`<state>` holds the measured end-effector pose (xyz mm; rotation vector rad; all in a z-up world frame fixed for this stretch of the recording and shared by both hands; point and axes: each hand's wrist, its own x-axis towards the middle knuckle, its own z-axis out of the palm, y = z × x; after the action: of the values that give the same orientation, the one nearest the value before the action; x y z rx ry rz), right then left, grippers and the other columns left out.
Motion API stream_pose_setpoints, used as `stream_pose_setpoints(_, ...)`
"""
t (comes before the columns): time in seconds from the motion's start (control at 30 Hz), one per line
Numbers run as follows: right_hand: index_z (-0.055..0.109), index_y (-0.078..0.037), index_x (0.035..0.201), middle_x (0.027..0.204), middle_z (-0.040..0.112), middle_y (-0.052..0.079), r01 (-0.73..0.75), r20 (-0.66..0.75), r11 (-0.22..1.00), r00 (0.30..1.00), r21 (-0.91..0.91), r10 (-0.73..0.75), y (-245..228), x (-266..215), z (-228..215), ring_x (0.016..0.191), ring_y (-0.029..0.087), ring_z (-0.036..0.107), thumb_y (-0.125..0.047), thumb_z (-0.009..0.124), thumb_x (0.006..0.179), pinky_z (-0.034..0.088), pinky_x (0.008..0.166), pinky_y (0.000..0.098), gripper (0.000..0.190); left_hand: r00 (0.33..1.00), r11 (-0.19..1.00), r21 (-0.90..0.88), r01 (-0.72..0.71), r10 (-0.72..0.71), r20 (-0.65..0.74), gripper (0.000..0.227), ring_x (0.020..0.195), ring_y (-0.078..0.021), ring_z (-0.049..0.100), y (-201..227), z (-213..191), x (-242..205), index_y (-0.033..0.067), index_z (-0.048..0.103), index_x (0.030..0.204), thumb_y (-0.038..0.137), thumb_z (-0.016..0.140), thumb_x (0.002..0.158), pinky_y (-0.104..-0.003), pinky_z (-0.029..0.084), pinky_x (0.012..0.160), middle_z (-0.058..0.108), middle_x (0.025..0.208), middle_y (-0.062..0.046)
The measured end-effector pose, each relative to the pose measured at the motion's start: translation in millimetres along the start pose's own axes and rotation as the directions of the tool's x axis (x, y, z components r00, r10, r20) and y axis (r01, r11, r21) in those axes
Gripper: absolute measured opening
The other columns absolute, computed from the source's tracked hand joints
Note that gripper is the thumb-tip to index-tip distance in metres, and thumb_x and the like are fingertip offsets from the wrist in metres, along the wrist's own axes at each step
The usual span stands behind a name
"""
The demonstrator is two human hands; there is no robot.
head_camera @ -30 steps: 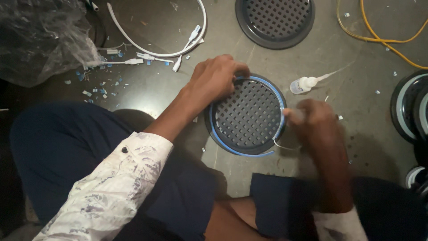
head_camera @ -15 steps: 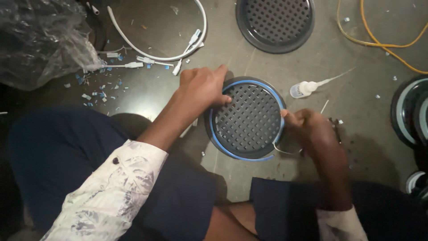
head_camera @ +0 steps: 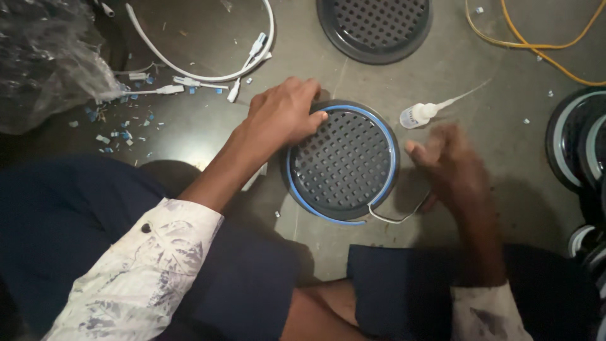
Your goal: The person sits on the floor and assembles LED light strips onto circular speaker grilles. They apply glue to the rim, press the light strip into place, and use pliers to trim excess cable. The person repeats this process for multiple grilles, stacking completed units nearby.
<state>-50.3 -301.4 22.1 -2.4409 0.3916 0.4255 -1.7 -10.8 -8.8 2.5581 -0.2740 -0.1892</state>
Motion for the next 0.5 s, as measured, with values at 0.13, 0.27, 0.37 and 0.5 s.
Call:
stream_pose_setpoints(0.13,0.051,0.001,0.136,0.126,0.064,0.014,0.354,-0.092,0.825,0.932,0.441,-0.351,7,20,13,0.111,0.018,0.067,-0.020,0.079,0.094,0.055,0.095,0.0329,0.056,0.973,0.984,-0.038,-0.174,0.166,-0.158,0.026,0.097,-0.0360,0.070,6,4,1,0.0175,0.073,0.112,0.009,0.068,0.088,-0.048,0.055,0.083,0.070,0.103,-0.012)
stream_pose_setpoints(0.27,0.052,0.000,0.134,0.117,0.063,0.007,0.297,-0.035,0.697,0.931,0.653,-0.364,11,30,21,0.106,0.010,0.063,-0.013,0.075,0.094,0.052,0.095,0.0268,0.047,0.981,0.983,-0.051,-0.177,0.172,-0.090,0.032,0.095,-0.0340,0.070,10,4,3,0.0203,0.076,0.106,0.003,0.068,0.080,-0.046,0.055,0.080,0.070,0.099,-0.009)
stream_pose_setpoints(0.37,0.061,0.001,0.130,0.110,0.066,0.004,0.275,-0.041,0.723,0.945,0.634,-0.324,7,29,24,0.099,0.009,0.061,-0.012,0.069,0.101,0.048,0.088,0.0239,0.033,0.984,0.985,-0.041,-0.167,0.164,-0.068,0.040,0.096,-0.0328,0.070,7,4,1,0.0237,0.078,0.107,0.001,0.068,0.077,-0.045,0.055,0.081,0.071,0.100,-0.007)
stream_pose_setpoints(0.5,0.061,0.002,0.130,0.108,0.067,0.002,0.346,-0.104,0.737,0.929,0.581,-0.354,-2,19,15,0.099,0.008,0.061,-0.012,0.064,0.104,0.048,0.088,0.0232,0.030,0.979,0.981,-0.025,-0.191,0.188,-0.082,0.042,0.097,-0.0331,0.070,5,6,3,0.0247,0.078,0.111,0.001,0.069,0.077,-0.045,0.055,0.081,0.070,0.101,-0.008)
